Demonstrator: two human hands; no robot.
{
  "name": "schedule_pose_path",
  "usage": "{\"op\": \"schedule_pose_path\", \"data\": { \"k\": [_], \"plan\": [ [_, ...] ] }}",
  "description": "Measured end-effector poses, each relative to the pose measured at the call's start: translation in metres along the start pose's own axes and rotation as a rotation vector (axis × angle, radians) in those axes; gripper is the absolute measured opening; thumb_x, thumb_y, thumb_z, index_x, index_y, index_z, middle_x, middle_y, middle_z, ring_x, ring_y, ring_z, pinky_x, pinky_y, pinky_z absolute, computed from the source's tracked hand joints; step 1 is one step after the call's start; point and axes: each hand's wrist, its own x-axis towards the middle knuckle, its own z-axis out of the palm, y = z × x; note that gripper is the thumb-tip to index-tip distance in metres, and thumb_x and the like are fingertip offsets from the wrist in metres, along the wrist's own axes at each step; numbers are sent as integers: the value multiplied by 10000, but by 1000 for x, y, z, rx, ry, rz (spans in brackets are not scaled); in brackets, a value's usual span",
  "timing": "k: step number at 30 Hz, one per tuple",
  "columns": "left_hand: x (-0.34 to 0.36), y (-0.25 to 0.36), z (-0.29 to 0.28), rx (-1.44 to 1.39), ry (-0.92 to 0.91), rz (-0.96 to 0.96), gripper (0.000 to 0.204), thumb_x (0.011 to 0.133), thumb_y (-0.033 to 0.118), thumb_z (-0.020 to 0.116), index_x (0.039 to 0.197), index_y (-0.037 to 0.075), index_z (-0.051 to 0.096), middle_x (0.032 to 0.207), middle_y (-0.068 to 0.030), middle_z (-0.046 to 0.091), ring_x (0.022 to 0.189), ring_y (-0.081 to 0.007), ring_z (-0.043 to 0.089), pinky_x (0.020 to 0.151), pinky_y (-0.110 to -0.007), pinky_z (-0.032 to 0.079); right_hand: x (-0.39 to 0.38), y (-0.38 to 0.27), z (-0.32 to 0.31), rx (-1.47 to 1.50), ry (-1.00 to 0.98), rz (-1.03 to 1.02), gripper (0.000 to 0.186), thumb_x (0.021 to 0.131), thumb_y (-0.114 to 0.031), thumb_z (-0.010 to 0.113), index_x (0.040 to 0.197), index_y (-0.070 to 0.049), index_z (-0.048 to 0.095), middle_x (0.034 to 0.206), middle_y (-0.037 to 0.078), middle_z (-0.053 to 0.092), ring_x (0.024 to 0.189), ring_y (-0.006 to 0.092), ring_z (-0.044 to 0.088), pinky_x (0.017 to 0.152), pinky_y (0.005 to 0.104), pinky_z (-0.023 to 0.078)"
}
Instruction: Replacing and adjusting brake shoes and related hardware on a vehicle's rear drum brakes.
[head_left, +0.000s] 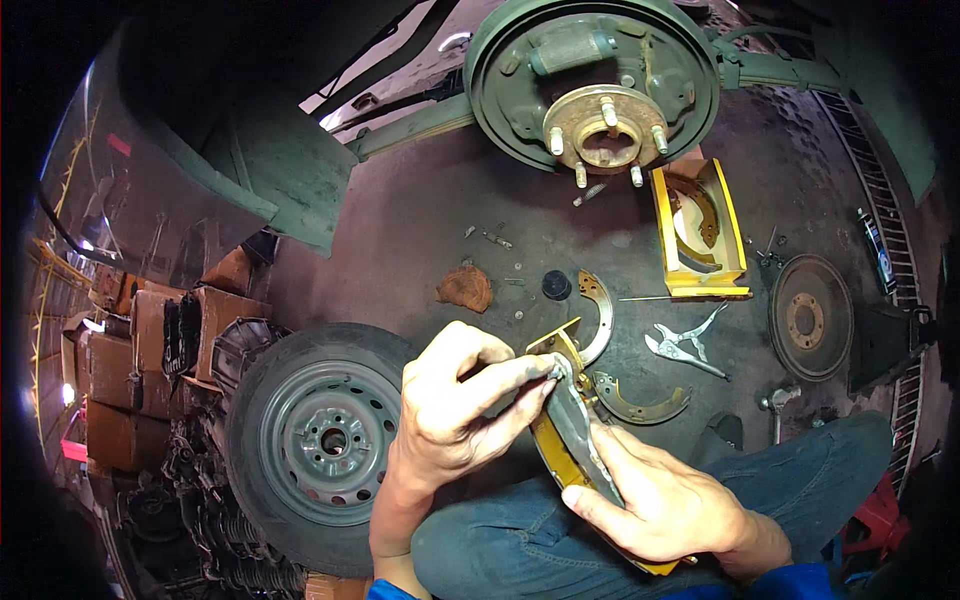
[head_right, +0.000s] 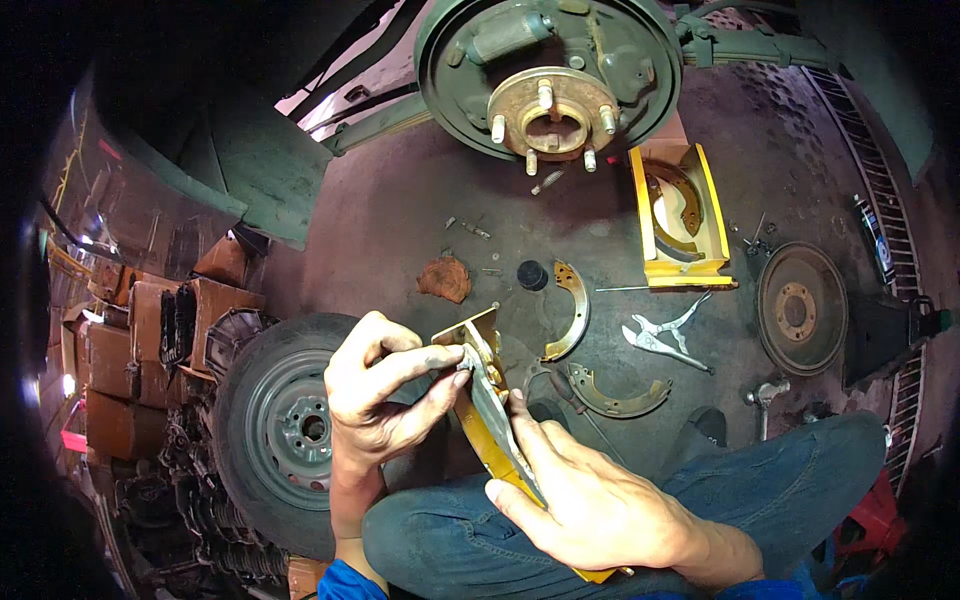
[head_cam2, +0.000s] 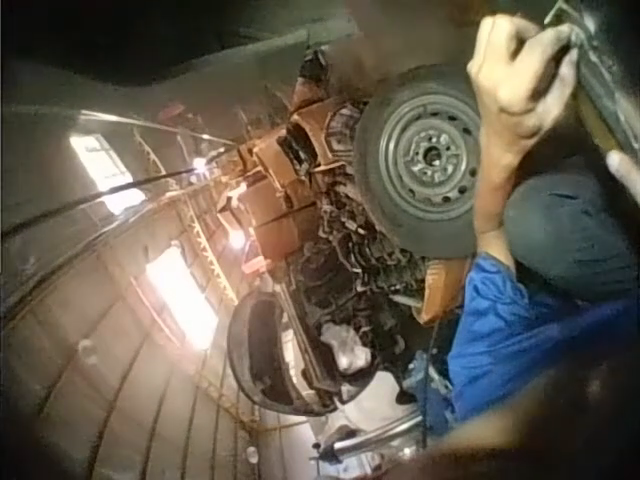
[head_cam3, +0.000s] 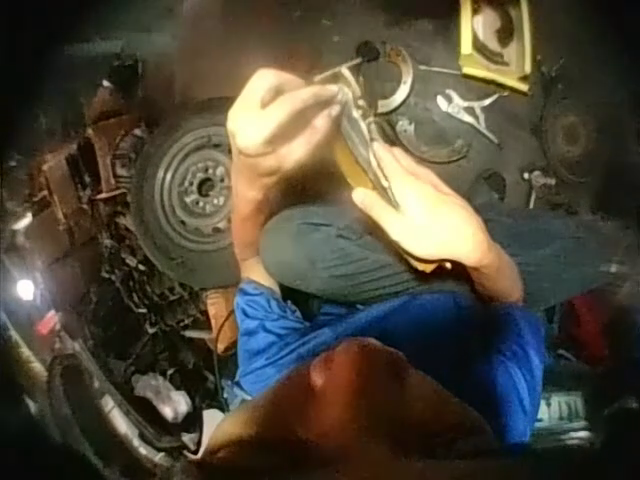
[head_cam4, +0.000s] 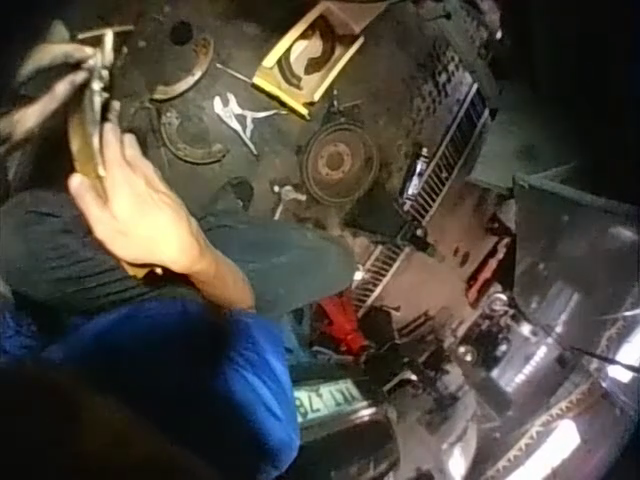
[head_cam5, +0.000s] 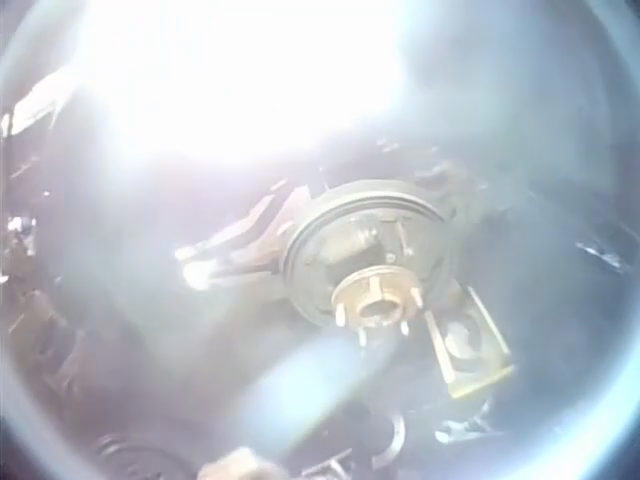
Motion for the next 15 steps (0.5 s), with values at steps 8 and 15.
{"op": "schedule_pose_path", "data": {
  "k": [8, 15],
  "plan": [
    [-1, -1, 4, -36, 2, -15, 315, 653, 19, 835, 961, 31, 771, 783, -63, 590, 640, -144, 564, 577, -265, 456, 0, -1, 2, 14, -6, 57, 638, 970, -293, 606, 1329, 186, 384, 1230, 351, 508, 1130, 482, 566, 999, 446, 463],
    [-7, -1, 8, -15, 61, 46, 323, 640, 25, 845, 954, 55, 779, 759, -32, 585, 655, -144, 549, 568, -265, 432, 0, -1, 3, -57, -22, 2, 734, 1025, -299, 483, 1464, 199, 169, 1152, 374, 493, 1002, 498, 616, 904, 476, 506]
  ]
}}
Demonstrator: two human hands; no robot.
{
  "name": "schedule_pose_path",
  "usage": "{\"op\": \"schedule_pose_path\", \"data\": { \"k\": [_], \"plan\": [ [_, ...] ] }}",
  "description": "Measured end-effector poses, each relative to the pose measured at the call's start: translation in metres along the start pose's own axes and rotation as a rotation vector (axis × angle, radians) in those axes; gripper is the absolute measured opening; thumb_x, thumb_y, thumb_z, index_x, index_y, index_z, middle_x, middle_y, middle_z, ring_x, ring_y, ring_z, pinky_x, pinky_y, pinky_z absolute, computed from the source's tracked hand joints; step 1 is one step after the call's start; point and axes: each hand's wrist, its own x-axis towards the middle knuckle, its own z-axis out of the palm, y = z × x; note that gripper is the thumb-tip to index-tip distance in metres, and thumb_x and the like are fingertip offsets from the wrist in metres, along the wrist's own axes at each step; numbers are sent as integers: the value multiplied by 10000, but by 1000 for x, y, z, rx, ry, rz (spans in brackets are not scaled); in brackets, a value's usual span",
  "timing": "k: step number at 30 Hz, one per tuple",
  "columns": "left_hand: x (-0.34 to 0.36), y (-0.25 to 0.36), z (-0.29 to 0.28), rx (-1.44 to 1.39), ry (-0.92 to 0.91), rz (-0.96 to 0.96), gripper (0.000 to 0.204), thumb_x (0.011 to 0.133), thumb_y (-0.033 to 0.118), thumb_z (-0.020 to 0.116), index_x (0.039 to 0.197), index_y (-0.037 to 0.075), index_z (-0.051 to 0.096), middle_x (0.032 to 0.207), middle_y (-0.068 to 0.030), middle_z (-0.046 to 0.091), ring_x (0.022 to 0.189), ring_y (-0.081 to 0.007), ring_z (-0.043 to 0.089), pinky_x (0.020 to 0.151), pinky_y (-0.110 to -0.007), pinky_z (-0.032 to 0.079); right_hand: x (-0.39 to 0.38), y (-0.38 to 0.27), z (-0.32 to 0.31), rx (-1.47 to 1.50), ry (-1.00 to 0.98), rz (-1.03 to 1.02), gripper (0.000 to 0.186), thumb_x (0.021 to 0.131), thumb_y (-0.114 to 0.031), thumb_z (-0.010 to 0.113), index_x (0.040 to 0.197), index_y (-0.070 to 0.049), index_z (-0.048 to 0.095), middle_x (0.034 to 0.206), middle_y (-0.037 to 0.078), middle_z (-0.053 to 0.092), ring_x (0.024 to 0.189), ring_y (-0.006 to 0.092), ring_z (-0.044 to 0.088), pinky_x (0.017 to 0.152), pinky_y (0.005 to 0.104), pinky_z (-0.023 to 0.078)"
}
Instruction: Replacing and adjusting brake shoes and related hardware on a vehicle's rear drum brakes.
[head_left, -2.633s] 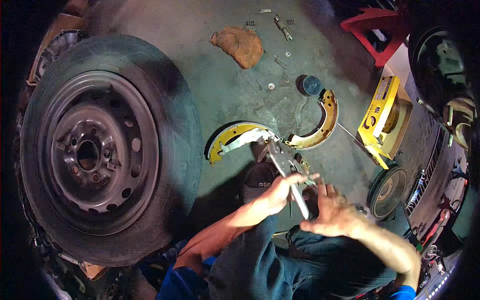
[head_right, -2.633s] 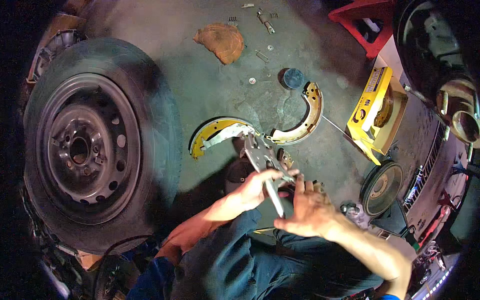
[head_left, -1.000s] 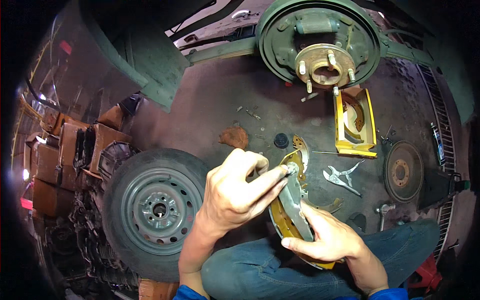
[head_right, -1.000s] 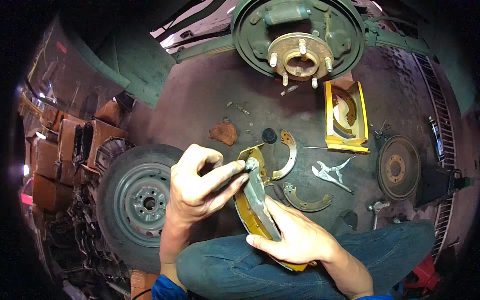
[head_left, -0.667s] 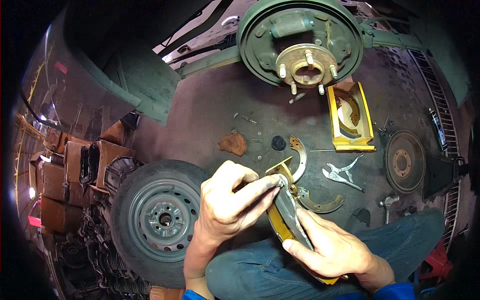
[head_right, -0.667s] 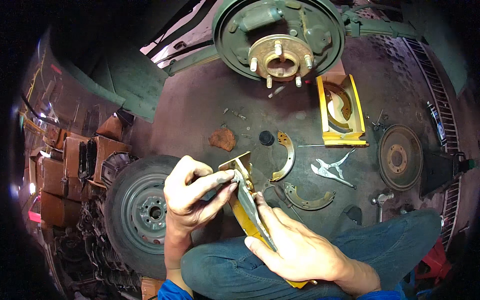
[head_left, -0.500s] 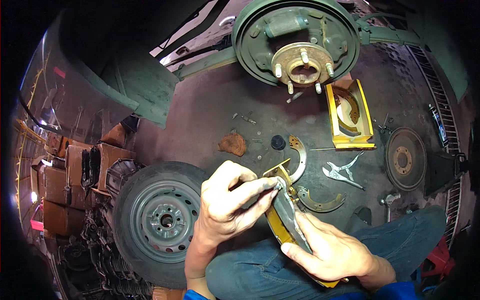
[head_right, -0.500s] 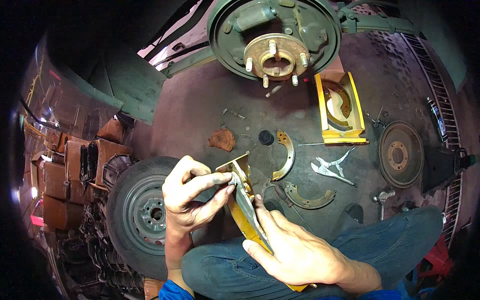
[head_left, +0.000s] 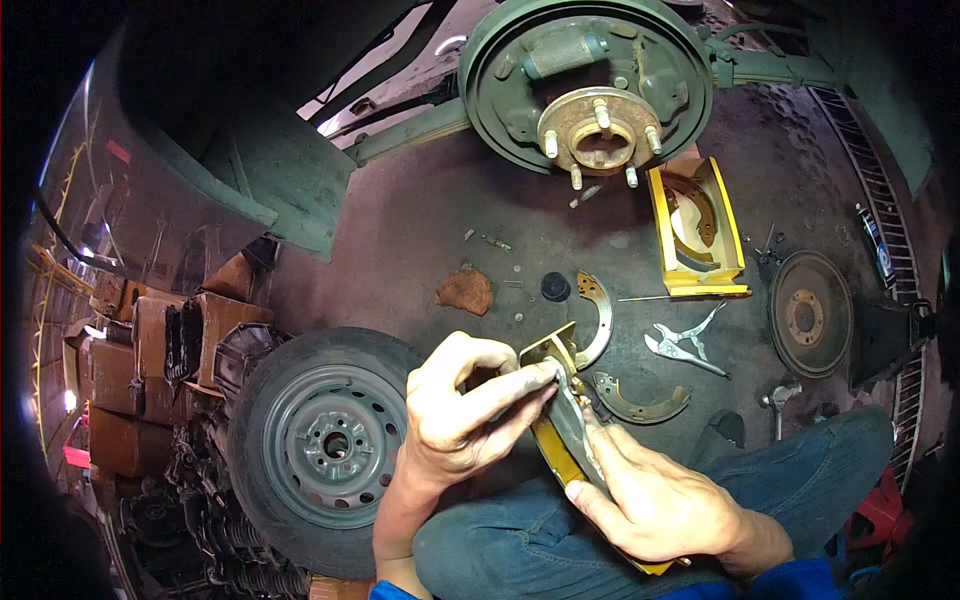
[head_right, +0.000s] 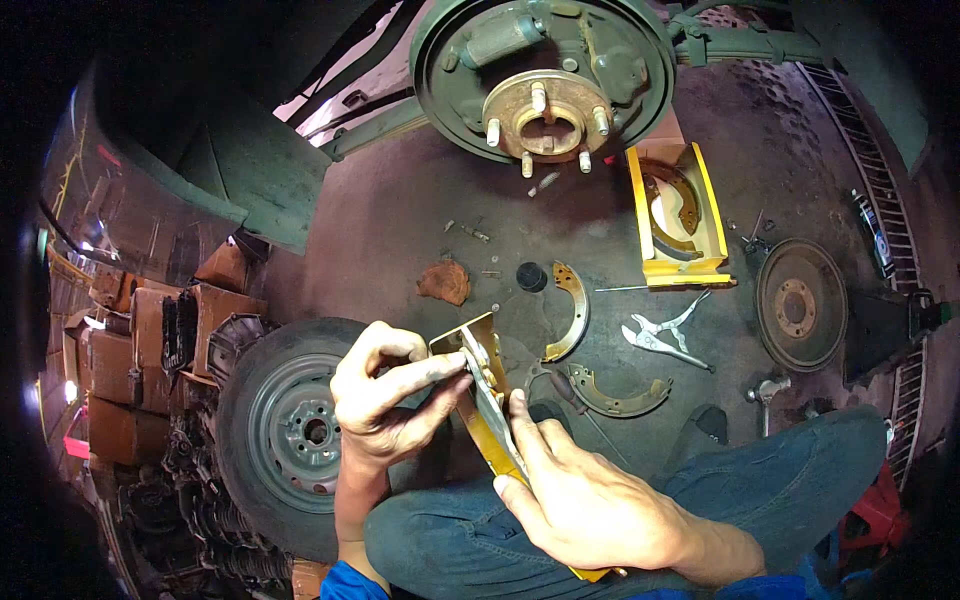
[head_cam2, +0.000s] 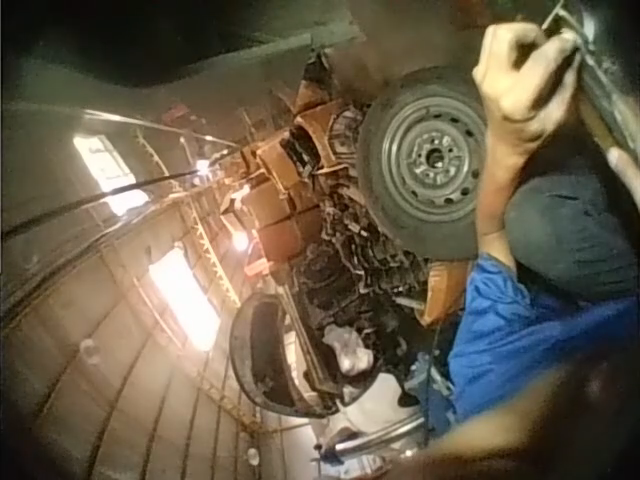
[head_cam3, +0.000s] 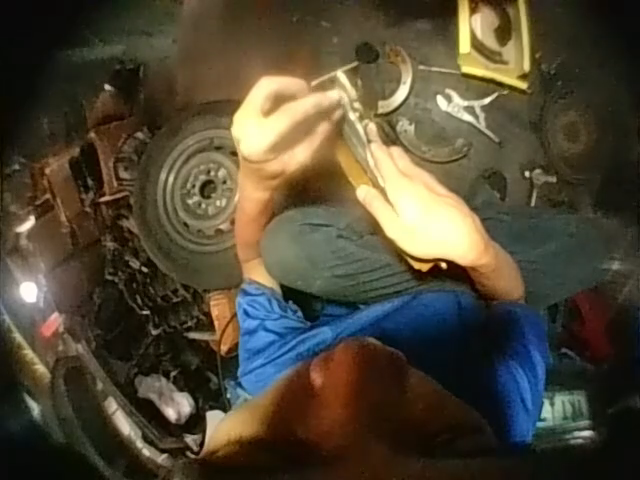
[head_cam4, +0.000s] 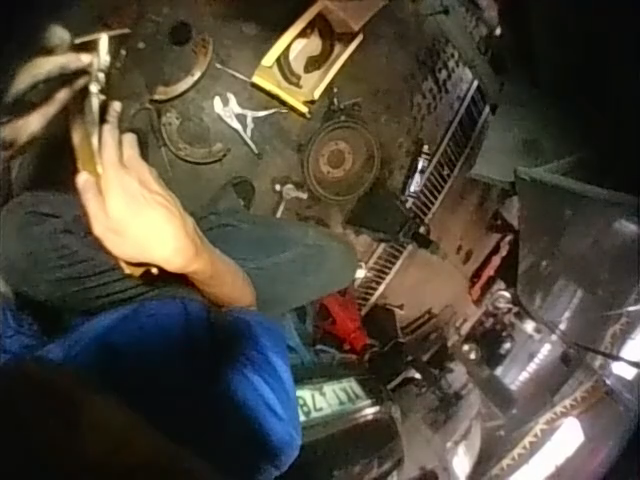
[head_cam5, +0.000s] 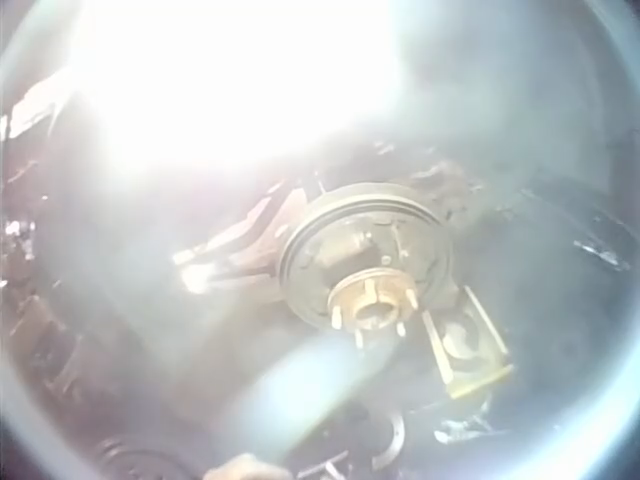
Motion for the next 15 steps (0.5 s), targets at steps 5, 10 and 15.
{"op": "schedule_pose_path", "data": {
  "k": [5, 10, 15],
  "plan": [
    [-5, -6, -1, 1, -44, 82, 348, 600, 35, 846, 935, 114, 800, 749, 6, 576, 634, -153, 518, 559, -281, 404, -1, 3, 1, 15, -20, -34, 743, 1023, -306, 489, 1461, 203, 169, 1132, 363, 500, 965, 495, 622, 879, 468, 517],
    [-8, -11, 5, -22, 32, 84, 382, 597, 26, 870, 963, 85, 779, 792, -26, 592, 652, -155, 537, 564, -285, 412, 2, -8, -5, 71, -76, 133, 725, 1001, -295, 546, 1436, 197, 239, 1288, 384, 458, 1194, 481, 540, 1031, 437, 445],
    [-18, -5, 6, -222, 185, -212, 365, 634, 10, 887, 975, 30, 760, 854, -62, 615, 655, -112, 567, 556, -237, 452, 4, -4, -4, 82, -68, 143, 728, 1003, -276, 536, 1457, 188, 207, 1255, 366, 467, 1149, 462, 567, 1003, 430, 463]
  ]
}}
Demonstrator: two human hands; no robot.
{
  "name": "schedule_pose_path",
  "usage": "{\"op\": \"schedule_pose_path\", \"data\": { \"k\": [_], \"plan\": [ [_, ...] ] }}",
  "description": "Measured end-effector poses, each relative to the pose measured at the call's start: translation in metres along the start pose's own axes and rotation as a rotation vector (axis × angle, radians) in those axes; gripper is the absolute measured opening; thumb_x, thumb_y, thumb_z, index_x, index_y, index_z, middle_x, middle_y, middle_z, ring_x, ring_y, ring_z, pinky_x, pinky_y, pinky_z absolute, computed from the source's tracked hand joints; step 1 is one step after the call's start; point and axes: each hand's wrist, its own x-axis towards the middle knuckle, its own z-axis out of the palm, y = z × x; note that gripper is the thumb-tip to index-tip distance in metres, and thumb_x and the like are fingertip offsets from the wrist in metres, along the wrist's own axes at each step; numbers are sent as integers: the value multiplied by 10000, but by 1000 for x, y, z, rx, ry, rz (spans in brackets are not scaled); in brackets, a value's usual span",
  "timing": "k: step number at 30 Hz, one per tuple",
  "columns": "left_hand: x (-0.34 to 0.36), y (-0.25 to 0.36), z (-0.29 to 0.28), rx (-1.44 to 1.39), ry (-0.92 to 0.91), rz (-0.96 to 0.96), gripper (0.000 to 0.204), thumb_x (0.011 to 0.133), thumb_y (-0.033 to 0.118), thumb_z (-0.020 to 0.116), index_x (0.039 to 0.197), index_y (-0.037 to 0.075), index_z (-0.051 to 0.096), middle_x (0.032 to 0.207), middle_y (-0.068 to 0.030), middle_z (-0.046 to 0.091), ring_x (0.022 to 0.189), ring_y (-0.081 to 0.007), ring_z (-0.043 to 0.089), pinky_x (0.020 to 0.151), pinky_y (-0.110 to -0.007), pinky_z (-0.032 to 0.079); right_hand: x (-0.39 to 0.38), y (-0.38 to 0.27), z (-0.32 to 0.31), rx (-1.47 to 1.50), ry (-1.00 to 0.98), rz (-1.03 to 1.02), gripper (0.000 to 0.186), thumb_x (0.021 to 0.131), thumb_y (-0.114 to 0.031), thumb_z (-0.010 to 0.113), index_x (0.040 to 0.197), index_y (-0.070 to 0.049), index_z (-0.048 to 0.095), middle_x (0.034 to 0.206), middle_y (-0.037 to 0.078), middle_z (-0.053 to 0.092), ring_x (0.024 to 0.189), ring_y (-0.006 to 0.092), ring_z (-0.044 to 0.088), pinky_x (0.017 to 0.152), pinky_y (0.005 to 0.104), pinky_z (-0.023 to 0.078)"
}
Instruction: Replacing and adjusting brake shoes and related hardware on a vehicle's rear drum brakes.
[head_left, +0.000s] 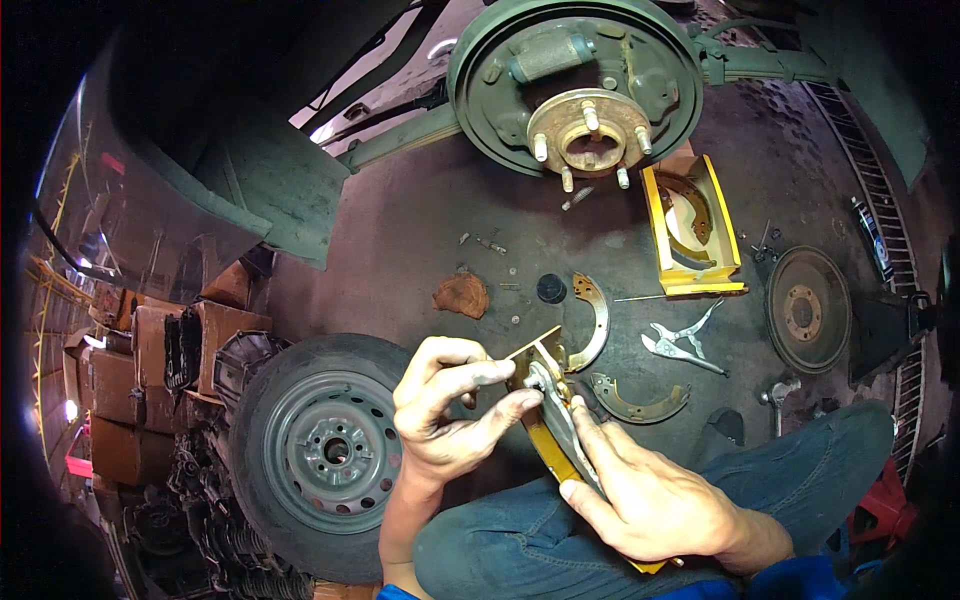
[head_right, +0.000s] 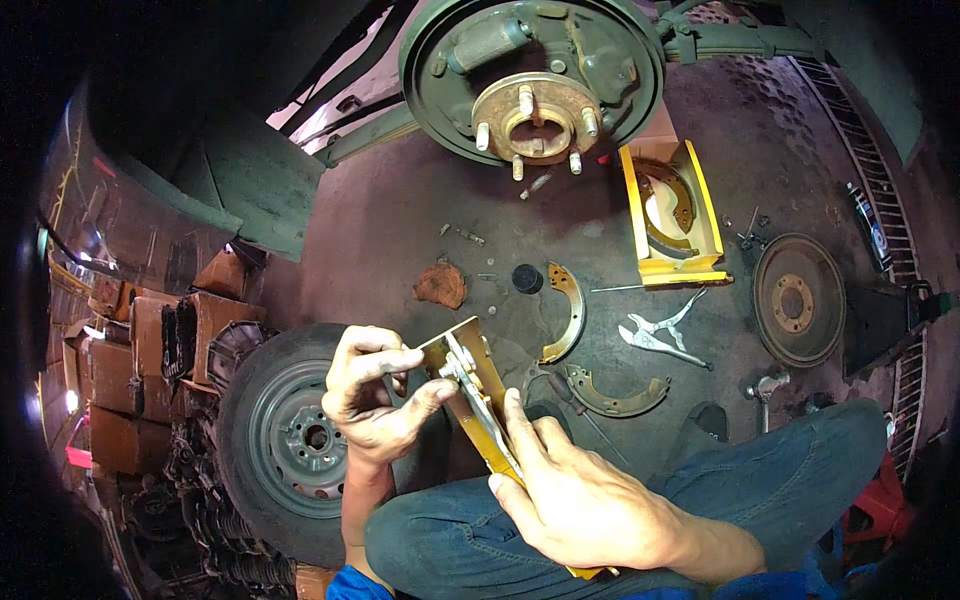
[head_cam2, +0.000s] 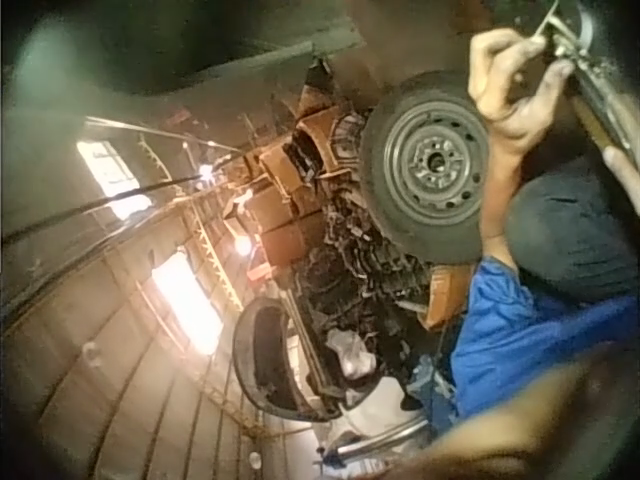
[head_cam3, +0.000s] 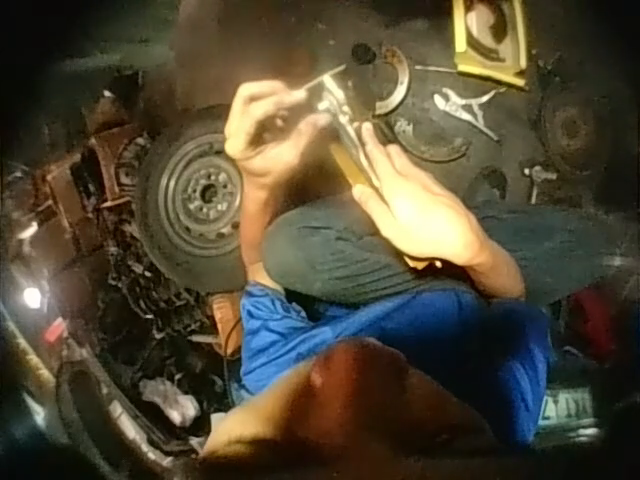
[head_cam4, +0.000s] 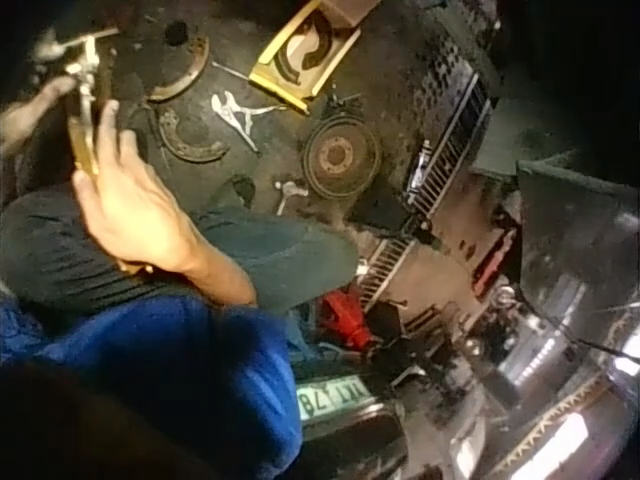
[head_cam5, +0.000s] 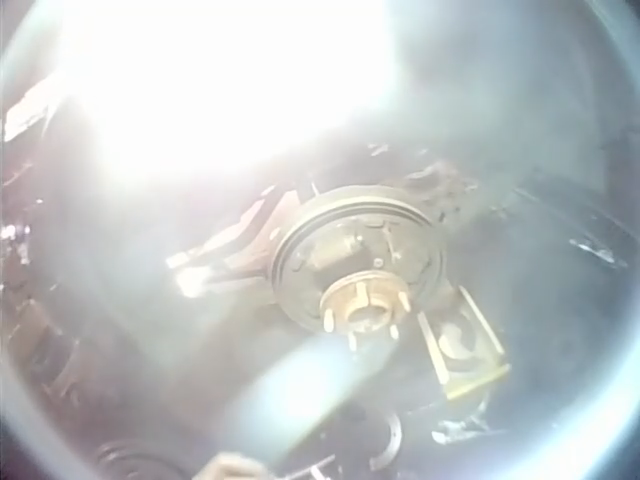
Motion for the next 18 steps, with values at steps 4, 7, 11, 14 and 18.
{"op": "schedule_pose_path", "data": {
  "k": [4, 7, 11, 14, 18],
  "plan": [
    [8, -4, 0, 80, -72, 204, 346, 628, 2, 875, 957, 44, 776, 829, -47, 601, 651, -106, 549, 537, -237, 424, 0, 5, 5, -42, 90, -106, 726, 1016, -274, 497, 1470, 185, 164, 1089, 371, 497, 871, 490, 636, 812, 486, 530],
    [8, -3, -2, 157, -133, 216, 359, 622, 1, 859, 968, 62, 786, 774, -24, 576, 641, -105, 522, 524, -244, 397, 1, 6, 6, -34, 98, -108, 718, 1016, -269, 498, 1469, 184, 173, 1086, 370, 500, 870, 490, 636, 811, 486, 530],
    [6, -7, -4, 152, -164, 187, 346, 633, -3, 857, 965, 64, 787, 789, -32, 576, 644, -104, 533, 522, -240, 397, 4, 6, 7, -43, 62, -94, 713, 1019, -276, 494, 1469, 181, 182, 1096, 371, 500, 904, 492, 637, 830, 484, 526],
    [3, -11, -1, 123, -176, 113, 318, 655, 9, 865, 957, 46, 773, 829, -44, 582, 658, -92, 547, 521, -233, 402, 8, 13, 9, -13, 18, -82, 725, 1019, -290, 493, 1472, 181, 178, 1192, 385, 495, 1041, 507, 609, 926, 488, 496],
    [-12, -24, 2, -194, -113, -176, 458, 614, 92, 935, 993, 26, 686, 1171, -113, 566, 854, -114, 636, 644, -220, 536, 21, 36, 18, 3, -22, -144, 708, 995, -333, 553, 1472, 105, 266, 1340, 333, 483, 1213, 452, 549, 1047, 457, 437]
  ]
}}
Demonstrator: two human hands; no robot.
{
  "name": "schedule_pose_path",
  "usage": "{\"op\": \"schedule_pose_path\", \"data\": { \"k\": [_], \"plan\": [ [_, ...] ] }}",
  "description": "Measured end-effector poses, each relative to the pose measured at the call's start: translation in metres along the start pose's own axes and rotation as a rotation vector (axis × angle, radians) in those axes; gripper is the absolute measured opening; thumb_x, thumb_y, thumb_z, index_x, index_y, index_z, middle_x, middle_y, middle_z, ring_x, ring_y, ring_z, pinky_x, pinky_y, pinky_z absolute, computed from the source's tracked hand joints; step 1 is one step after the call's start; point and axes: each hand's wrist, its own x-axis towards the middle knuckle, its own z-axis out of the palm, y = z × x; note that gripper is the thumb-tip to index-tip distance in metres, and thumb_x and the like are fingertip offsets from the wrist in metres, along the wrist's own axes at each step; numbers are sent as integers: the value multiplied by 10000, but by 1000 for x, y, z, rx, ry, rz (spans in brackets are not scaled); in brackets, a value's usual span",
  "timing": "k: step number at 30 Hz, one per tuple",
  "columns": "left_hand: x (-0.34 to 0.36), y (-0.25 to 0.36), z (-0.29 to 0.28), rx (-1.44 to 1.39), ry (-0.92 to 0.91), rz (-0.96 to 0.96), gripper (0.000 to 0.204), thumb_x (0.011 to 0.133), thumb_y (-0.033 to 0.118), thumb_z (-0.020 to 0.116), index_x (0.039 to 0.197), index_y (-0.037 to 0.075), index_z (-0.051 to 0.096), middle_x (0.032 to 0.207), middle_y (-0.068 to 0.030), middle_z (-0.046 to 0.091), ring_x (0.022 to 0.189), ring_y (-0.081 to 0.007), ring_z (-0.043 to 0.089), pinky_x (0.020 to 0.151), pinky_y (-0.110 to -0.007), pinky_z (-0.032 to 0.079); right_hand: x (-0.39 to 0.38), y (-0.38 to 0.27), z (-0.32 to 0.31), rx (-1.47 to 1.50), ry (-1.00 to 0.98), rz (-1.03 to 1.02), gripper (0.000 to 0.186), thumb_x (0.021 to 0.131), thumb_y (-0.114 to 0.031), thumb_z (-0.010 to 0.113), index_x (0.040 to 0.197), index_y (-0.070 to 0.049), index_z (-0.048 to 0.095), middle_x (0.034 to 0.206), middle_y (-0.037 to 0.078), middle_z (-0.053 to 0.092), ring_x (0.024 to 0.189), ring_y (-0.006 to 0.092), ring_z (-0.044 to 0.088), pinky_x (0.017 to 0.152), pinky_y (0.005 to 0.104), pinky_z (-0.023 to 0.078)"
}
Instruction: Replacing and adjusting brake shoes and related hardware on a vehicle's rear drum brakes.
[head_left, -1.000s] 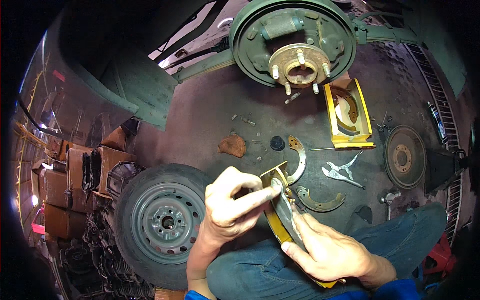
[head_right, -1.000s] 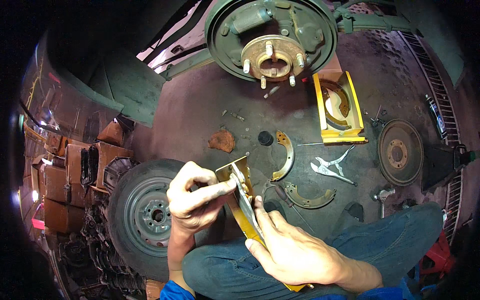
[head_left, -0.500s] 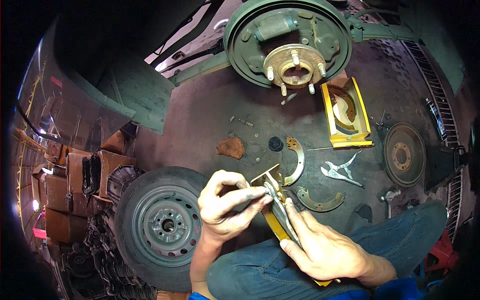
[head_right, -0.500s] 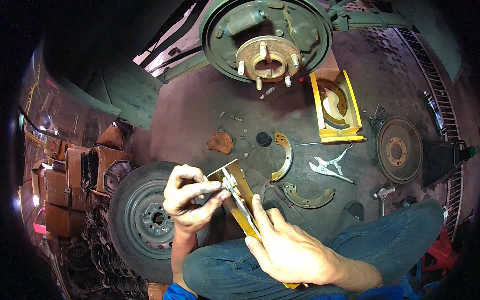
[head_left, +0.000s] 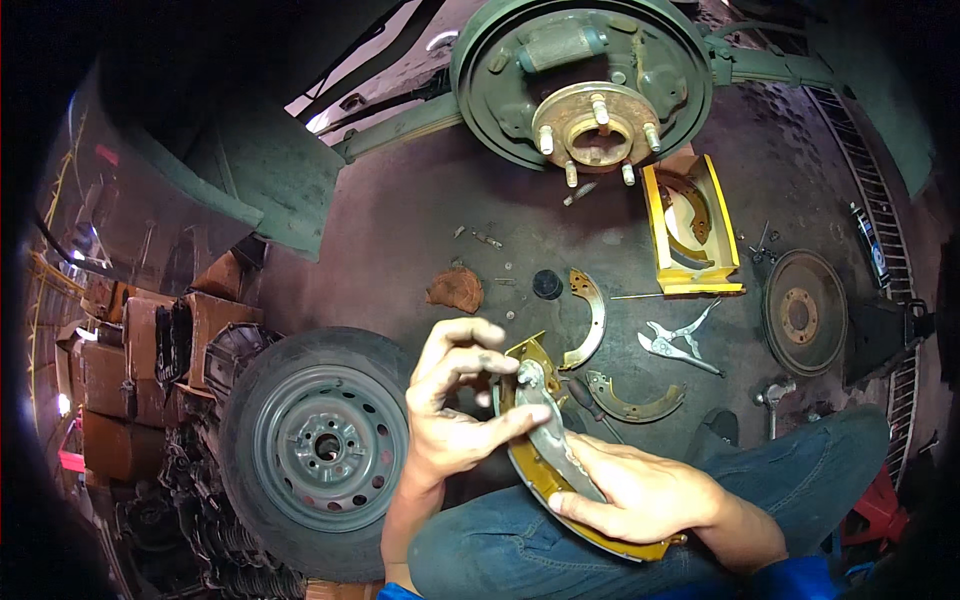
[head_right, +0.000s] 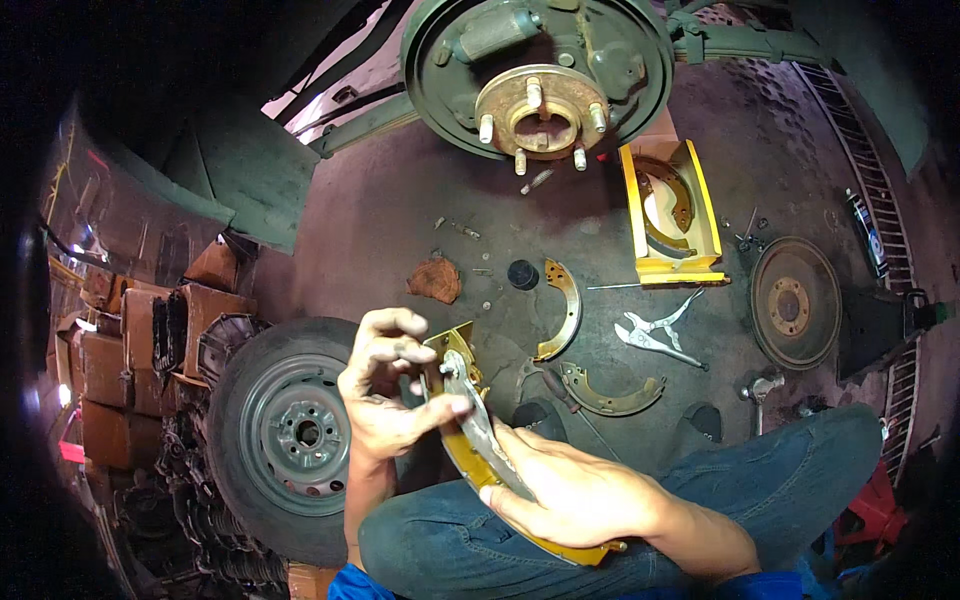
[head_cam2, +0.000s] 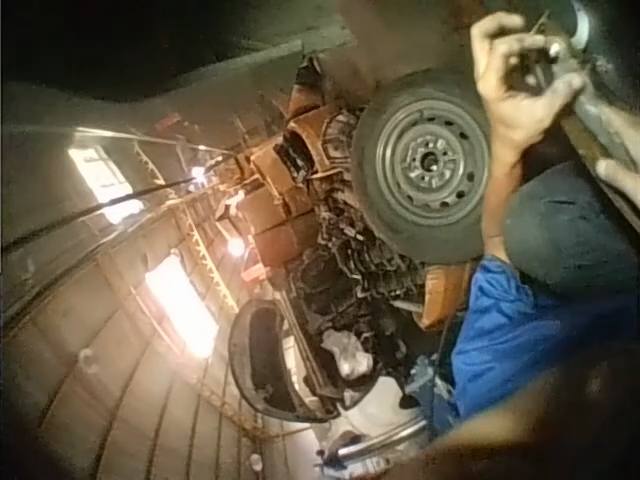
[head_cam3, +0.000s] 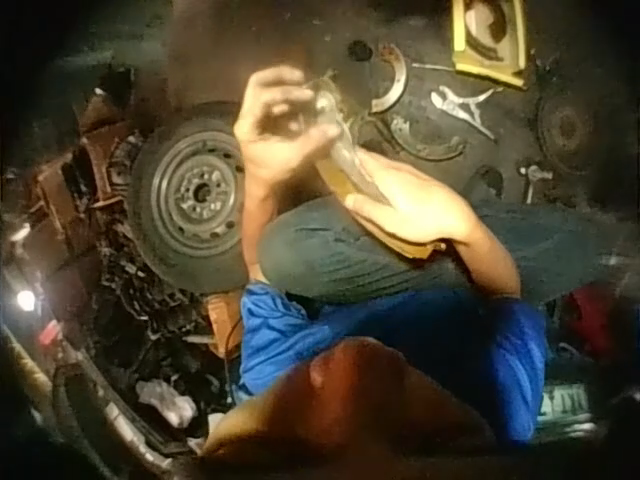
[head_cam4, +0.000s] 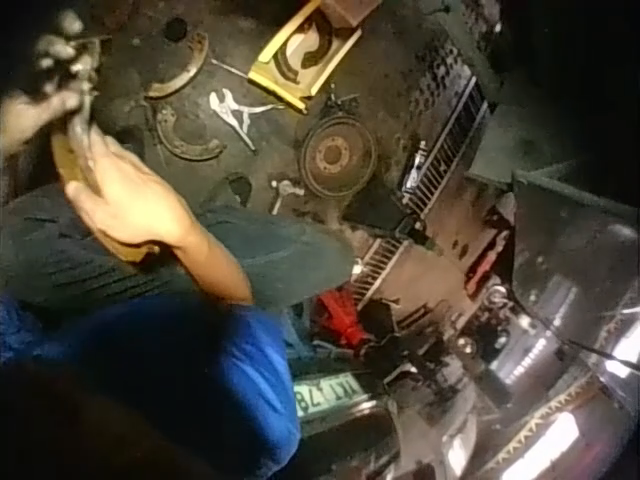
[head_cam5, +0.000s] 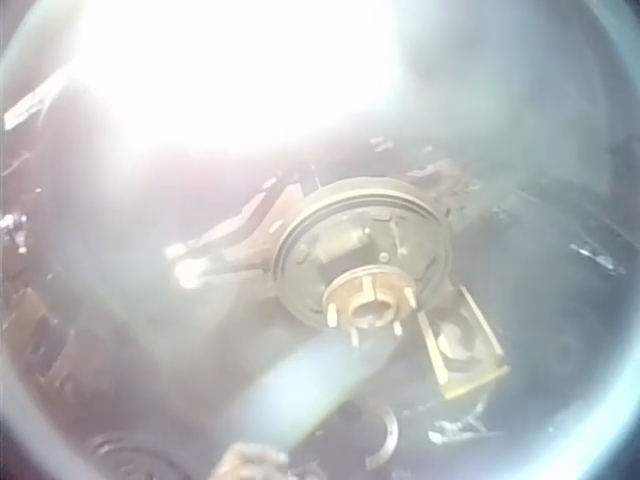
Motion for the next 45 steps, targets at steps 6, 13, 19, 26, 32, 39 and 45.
{"op": "schedule_pose_path", "data": {
  "k": [6, 13, 19, 26, 32, 39, 45],
  "plan": [
    [-4, -9, -1, -353, -29, -256, 761, 610, 50, 926, 1273, 40, 553, 1430, -149, 438, 1096, -167, 607, 732, -227, 551, 24, 10, -11, 487, -366, -12, 750, 947, -399, 647, 1472, 20, 314, 1347, 251, 558, 1258, 350, 559, 1065, 419, 429],
    [-24, -60, -2, -363, -74, -660, 421, 917, 113, 706, 1278, -41, 555, 1085, -105, 679, 955, -139, 654, 839, -275, 529, 59, 46, 10, 357, -296, 70, 769, 913, -427, 680, 1460, -3, 345, 1332, 261, 570, 1248, 359, 567, 1058, 440, 429],
    [-66, -176, 13, -467, 107, -794, 302, 934, 119, 705, 1171, -55, 634, 1011, -89, 702, 873, -148, 666, 795, -284, 542, 111, 124, 83, 251, -78, 104, 776, 903, -445, 674, 1431, 37, 374, 1331, 318, 551, 1247, 425, 551, 1051, 463, 429],
    [-132, -293, -11, 63, 49, -861, 377, 877, 86, 735, 1181, -116, 637, 1036, -156, 735, 942, -183, 699, 810, -289, 544, 76, 213, 71, -54, 355, 563, 397, 899, -262, 692, 1195, -2, 642, 958, 208, 722, 885, 303, 720, 802, 403, 556],
    [-127, -331, -17, 31, 43, -986, 412, 850, 152, 767, 1173, -77, 655, 1053, -181, 733, 952, -181, 697, 842, -301, 527, 51, 271, 69, -384, 498, 595, 309, 877, -178, 681, 1131, -5, 651, 977, 181, 686, 907, 331, 671, 829, 426, 531],
    [-135, -375, -21, 188, 5, -1035, 715, 798, 207, 816, 1343, -121, 491, 1189, -258, 676, 1136, -300, 664, 965, -350, 499, 52, 262, 86, -545, 449, 394, 210, 913, -238, 654, 976, -38, 655, 874, 161, 692, 748, 351, 681, 693, 442, 548],
    [-115, -318, -12, 438, 116, -961, 943, 681, 166, 888, 1450, -53, 387, 1195, -280, 657, 1084, -389, 668, 928, -391, 520, 60, 256, 142, -853, 225, 146, 294, 940, -311, 624, 1127, -85, 651, 879, 107, 690, 540, 307, 665, 487, 428, 551]
  ]
}}
